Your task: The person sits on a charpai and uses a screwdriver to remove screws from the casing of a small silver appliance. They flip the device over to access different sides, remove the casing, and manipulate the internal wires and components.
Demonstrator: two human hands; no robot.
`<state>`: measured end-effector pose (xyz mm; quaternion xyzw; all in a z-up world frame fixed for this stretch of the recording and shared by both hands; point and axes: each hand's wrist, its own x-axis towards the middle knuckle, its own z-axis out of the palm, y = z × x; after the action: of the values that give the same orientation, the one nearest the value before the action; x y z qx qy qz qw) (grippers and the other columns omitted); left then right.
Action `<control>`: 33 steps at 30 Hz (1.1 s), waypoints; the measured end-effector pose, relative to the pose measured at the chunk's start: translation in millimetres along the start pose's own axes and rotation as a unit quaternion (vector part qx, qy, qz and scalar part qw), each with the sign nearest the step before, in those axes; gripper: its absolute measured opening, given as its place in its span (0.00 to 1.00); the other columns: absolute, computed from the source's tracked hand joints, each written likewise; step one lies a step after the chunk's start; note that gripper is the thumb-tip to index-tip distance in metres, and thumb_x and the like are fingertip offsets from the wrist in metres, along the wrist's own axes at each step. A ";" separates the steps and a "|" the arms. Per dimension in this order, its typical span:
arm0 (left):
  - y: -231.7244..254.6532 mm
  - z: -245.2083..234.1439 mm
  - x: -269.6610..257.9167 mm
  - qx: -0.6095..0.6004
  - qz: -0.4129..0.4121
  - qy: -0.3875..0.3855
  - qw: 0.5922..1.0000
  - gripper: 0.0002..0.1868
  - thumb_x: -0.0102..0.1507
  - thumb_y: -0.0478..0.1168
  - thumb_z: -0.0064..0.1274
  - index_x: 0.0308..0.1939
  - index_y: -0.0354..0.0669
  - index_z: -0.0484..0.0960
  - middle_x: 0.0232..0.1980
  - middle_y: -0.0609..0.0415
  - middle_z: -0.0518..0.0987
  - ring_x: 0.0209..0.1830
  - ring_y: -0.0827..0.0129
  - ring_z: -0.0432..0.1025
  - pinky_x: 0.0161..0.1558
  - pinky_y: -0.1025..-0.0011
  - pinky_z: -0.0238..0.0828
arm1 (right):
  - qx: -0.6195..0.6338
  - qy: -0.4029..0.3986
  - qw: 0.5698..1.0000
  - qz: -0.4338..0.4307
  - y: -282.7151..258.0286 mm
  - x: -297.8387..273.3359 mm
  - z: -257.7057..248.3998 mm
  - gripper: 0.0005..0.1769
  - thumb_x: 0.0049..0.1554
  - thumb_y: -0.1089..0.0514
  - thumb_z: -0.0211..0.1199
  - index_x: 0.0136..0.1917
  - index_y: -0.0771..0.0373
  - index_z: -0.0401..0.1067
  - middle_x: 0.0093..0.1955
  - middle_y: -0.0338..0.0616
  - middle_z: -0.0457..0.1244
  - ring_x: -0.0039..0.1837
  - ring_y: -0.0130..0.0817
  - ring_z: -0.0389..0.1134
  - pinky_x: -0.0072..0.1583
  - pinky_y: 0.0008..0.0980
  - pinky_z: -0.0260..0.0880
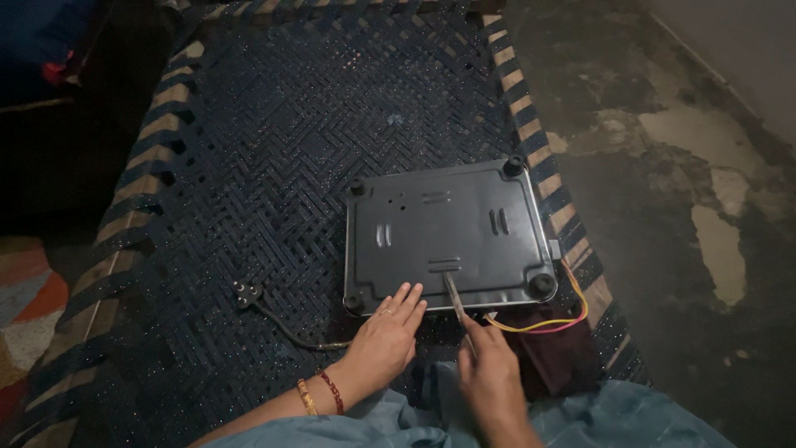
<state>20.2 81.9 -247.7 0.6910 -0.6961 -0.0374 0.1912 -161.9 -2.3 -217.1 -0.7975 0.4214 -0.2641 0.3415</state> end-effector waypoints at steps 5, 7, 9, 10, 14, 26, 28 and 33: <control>0.6 -0.2 0.1 0.000 0.007 -0.003 1.000 0.34 0.56 0.33 0.55 0.66 0.24 0.69 0.75 0.33 0.61 0.77 0.43 0.54 0.72 0.53 0.52 | -0.016 -0.036 0.999 0.011 3.5 2.9 -2.0 0.23 0.53 0.66 0.59 0.63 0.60 0.73 0.48 0.55 0.65 0.49 0.55 0.69 0.52 0.46 0.70; 1.4 -0.3 -1.0 0.001 0.006 -0.003 1.000 0.34 0.56 0.33 0.54 0.66 0.24 0.69 0.75 0.33 0.61 0.77 0.43 0.54 0.72 0.53 0.52 | -0.023 -0.012 1.000 -0.015 8.4 2.7 -3.8 0.23 0.53 0.66 0.59 0.63 0.61 0.73 0.50 0.57 0.65 0.50 0.56 0.69 0.53 0.46 0.70; 1.6 0.7 1.0 0.005 0.002 0.000 1.000 0.33 0.56 0.33 0.54 0.66 0.24 0.69 0.75 0.33 0.61 0.77 0.43 0.54 0.72 0.52 0.52 | -0.037 0.052 0.993 -0.098 13.2 3.9 -1.6 0.22 0.53 0.67 0.60 0.62 0.65 0.72 0.54 0.60 0.65 0.53 0.60 0.68 0.53 0.47 0.69; -0.2 0.2 1.9 0.010 0.003 0.004 1.000 0.33 0.56 0.33 0.54 0.66 0.24 0.69 0.75 0.33 0.61 0.77 0.43 0.54 0.72 0.53 0.52 | -0.032 0.027 0.997 -0.072 14.8 5.1 0.9 0.22 0.53 0.66 0.60 0.62 0.64 0.72 0.52 0.58 0.64 0.51 0.58 0.68 0.52 0.47 0.70; 0.8 3.2 -0.7 0.009 -0.002 -0.005 1.000 0.33 0.56 0.32 0.53 0.65 0.24 0.69 0.75 0.33 0.61 0.77 0.43 0.54 0.72 0.53 0.52 | -0.025 -0.001 0.998 -0.053 22.7 1.5 0.9 0.24 0.51 0.67 0.59 0.62 0.63 0.72 0.48 0.56 0.64 0.48 0.55 0.69 0.50 0.46 0.70; 4.4 -10.7 10.2 -0.050 -0.028 0.007 0.998 0.26 0.58 0.36 0.55 0.59 0.27 0.75 0.71 0.33 0.67 0.74 0.42 0.59 0.70 0.53 0.56 | 0.127 -0.041 0.979 0.151 -6.9 11.4 -8.2 0.22 0.57 0.64 0.60 0.65 0.56 0.73 0.42 0.44 0.71 0.38 0.39 0.71 0.42 0.36 0.72; 9.0 -19.0 13.6 -0.117 -0.093 0.005 0.989 0.22 0.61 0.40 0.55 0.57 0.32 0.79 0.65 0.37 0.73 0.69 0.46 0.65 0.68 0.56 0.62 | 0.226 -0.036 0.947 0.225 -4.1 17.3 -6.3 0.19 0.60 0.63 0.58 0.64 0.58 0.71 0.45 0.44 0.73 0.36 0.36 0.71 0.37 0.34 0.70; 9.5 -15.4 41.1 -0.528 -0.280 -0.022 0.801 0.21 0.68 0.49 0.49 0.59 0.40 0.80 0.48 0.49 0.85 0.47 0.64 0.80 0.47 0.66 0.82 | 0.377 -0.032 0.912 0.156 1.1 37.8 18.2 0.15 0.62 0.62 0.57 0.61 0.68 0.70 0.52 0.53 0.72 0.45 0.33 0.75 0.45 0.32 0.78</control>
<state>17.3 45.4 -221.6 0.6471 -0.3485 -0.4661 0.4925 -130.4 -29.1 -224.3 -0.5415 0.3986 -0.3211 0.6669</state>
